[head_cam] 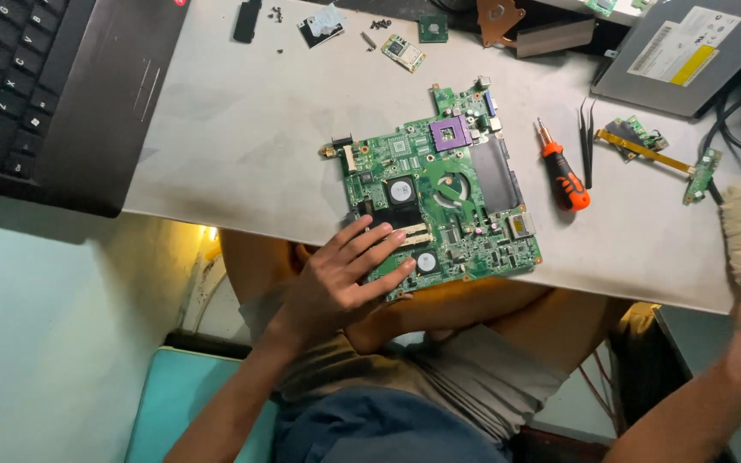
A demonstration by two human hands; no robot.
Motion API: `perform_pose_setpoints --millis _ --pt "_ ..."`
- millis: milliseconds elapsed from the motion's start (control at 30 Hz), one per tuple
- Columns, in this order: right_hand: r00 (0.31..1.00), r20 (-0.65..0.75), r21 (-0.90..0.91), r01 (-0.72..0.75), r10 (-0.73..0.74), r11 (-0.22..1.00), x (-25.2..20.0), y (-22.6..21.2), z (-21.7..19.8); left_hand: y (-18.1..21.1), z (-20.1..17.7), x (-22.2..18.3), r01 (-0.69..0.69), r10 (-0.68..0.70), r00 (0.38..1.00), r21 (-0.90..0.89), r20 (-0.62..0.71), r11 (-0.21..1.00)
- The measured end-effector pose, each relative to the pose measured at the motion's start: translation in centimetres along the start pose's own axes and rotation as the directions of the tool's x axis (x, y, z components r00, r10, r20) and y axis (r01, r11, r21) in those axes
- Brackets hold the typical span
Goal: Disassembling and cleaning a laptop motherboard by removing screws, RAM modules, and brushing away dust.
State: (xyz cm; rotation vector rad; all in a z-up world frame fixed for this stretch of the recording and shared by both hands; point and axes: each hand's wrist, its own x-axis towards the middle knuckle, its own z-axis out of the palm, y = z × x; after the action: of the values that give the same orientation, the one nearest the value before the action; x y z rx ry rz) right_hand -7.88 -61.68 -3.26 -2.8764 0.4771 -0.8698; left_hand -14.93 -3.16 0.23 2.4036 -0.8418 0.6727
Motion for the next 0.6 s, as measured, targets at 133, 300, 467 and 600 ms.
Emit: perform_pose_setpoints --millis 133,300,467,600 --pt "0.96 0.121 -0.08 -0.245 0.254 0.966 1.3 1.0 0.3 -1.2 -1.0 0.5 -0.045 0.048 0.998 -0.083 0.037 0.996" --pt "0.993 0.051 0.032 -0.106 0.104 0.994 1.4 0.9 -0.6 -4.6 -3.4 0.1 -0.04 0.056 0.989 -0.117 0.136 0.992" --pt "0.965 -0.151 -0.065 0.206 -0.213 0.976 -1.2 0.2 -1.3 -6.0 -5.7 0.0 0.14 -0.137 0.983 -0.017 0.124 0.99" --pt "0.945 -0.165 0.3 0.322 -0.284 0.898 -0.8 -2.3 0.2 -4.9 -6.7 2.1 0.313 -0.306 0.949 0.096 -0.082 0.945"
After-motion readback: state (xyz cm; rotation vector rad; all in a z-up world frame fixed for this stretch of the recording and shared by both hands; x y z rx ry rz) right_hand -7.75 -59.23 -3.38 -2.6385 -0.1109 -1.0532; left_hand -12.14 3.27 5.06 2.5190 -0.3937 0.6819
